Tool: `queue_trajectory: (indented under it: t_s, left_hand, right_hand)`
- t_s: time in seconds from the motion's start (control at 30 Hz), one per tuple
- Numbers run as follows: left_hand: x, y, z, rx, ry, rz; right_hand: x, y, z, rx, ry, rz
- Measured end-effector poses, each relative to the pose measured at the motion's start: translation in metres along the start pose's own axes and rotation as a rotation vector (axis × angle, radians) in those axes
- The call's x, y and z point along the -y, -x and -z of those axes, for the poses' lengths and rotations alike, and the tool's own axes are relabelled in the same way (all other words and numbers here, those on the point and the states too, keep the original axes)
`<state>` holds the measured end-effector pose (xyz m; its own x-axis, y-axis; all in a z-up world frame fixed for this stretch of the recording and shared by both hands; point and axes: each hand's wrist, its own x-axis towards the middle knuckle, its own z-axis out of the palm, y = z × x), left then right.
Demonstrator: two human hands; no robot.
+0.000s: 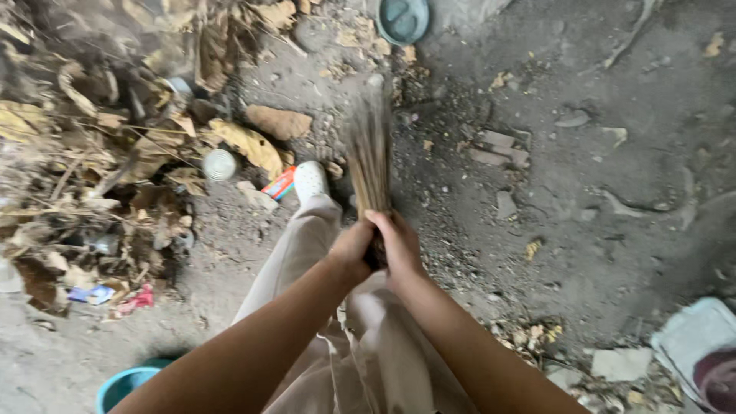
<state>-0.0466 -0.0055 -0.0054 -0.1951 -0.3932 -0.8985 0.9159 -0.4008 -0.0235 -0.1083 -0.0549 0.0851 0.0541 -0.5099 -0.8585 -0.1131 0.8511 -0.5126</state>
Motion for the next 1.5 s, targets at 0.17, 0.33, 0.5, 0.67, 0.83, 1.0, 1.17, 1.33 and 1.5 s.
queue_trajectory:
  t_s: [0.17,0.33,0.5,0.67,0.83,1.0,1.17,1.33,1.5]
  left_hand:
    - [0.065,-0.094,-0.031,-0.067,-0.060,0.286]
    - [-0.027,-0.128,0.027,-0.283,0.169,-0.027]
    - [-0.095,-0.014,0.041,-0.380,0.169,-0.369]
    - [-0.064,0.048,0.059,-0.179,-0.036,-0.262]
    - [-0.022,0.010,0.097,-0.123,-0.057,0.125]
    - [-0.081,0.004,0.152,-0.370,0.161,-0.226]
    - [-0.093,0.090,0.159,-0.534,0.126,-0.404]
    - [-0.068,0.113,0.148,-0.310,0.181,-0.401]
    - [-0.068,0.052,0.105,-0.132,0.048,-0.265]
  right_hand:
    - [-0.010,-0.037,0.072,-0.256,-0.136,-0.217]
    - [-0.016,-0.122,-0.005,0.347,-0.080,-0.406]
    - [-0.001,-0.081,-0.075,0.592,0.076,-0.246]
    - [-0.032,-0.016,-0.070,0.379,0.076,-0.109]
    - [-0.091,-0.015,-0.053,-0.023,0.097,-0.022]
    - [-0.098,-0.045,-0.121,0.422,0.010,-0.387]
    - [-0.101,-0.003,-0.156,0.597,0.028,-0.228]
    - [-0.111,0.020,-0.135,0.583,0.071,-0.064]
    - [-0.076,0.001,-0.098,0.334,-0.064,0.020]
